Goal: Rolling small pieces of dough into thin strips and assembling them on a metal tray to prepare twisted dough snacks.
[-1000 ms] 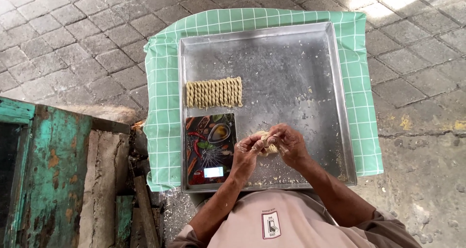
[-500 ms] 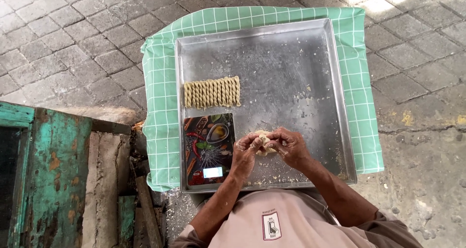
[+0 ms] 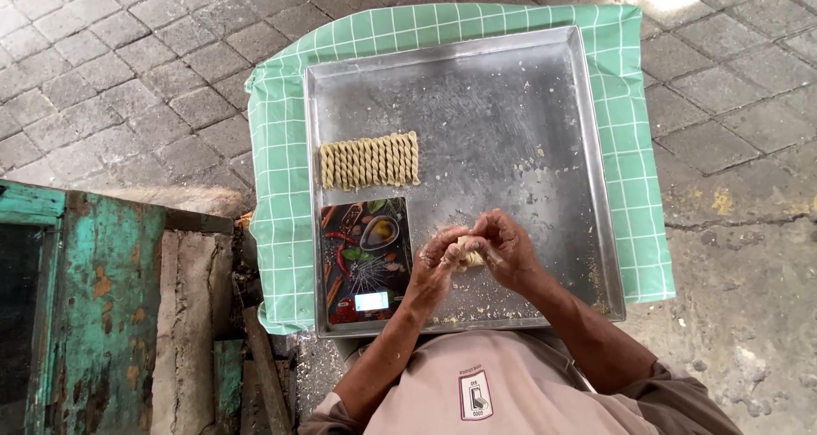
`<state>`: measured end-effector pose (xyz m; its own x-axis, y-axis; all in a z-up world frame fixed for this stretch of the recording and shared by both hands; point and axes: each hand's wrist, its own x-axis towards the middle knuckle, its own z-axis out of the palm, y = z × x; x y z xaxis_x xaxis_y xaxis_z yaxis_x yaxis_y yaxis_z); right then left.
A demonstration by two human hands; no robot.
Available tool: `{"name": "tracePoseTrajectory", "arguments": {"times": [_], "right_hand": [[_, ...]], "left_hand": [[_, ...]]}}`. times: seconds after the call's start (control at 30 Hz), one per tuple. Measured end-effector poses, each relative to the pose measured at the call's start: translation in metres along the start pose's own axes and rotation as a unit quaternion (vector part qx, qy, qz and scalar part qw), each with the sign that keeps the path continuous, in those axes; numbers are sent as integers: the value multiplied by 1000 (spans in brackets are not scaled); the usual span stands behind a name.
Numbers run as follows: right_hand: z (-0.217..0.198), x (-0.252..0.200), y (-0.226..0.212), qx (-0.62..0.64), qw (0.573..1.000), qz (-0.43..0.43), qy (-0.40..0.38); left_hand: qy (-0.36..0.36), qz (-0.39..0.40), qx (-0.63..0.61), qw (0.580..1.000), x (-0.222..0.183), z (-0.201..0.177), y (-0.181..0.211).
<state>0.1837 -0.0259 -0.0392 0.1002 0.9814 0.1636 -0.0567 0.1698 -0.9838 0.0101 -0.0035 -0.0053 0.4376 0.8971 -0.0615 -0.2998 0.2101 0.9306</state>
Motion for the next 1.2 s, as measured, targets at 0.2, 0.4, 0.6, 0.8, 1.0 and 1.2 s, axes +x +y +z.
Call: {"name": "tracePoseTrajectory", "arguments": {"times": [0.2,0.4,0.6,0.8,1.0,1.2], "right_hand": [[14,-6,-23,-30,999,39,2],[3,-6,-26,-95,995,39,1],[0,2,-16,-78,997,2,16],[-2,-1,-4,-122,992,-20,11],[-9,-2,-3,-176,983,-30,-47],[1,0,-20,-100,993,46,-30]], "left_hand": [[52,52,85,994,12,-16,-25],[91,38,31,995,3,-2,-11],[85,29,20,996,-1,6,9],[70,-12,7,997,1,2,7],[44,-37,10,998,-2,7,8],[51,15,67,996,-5,8,8]]}}
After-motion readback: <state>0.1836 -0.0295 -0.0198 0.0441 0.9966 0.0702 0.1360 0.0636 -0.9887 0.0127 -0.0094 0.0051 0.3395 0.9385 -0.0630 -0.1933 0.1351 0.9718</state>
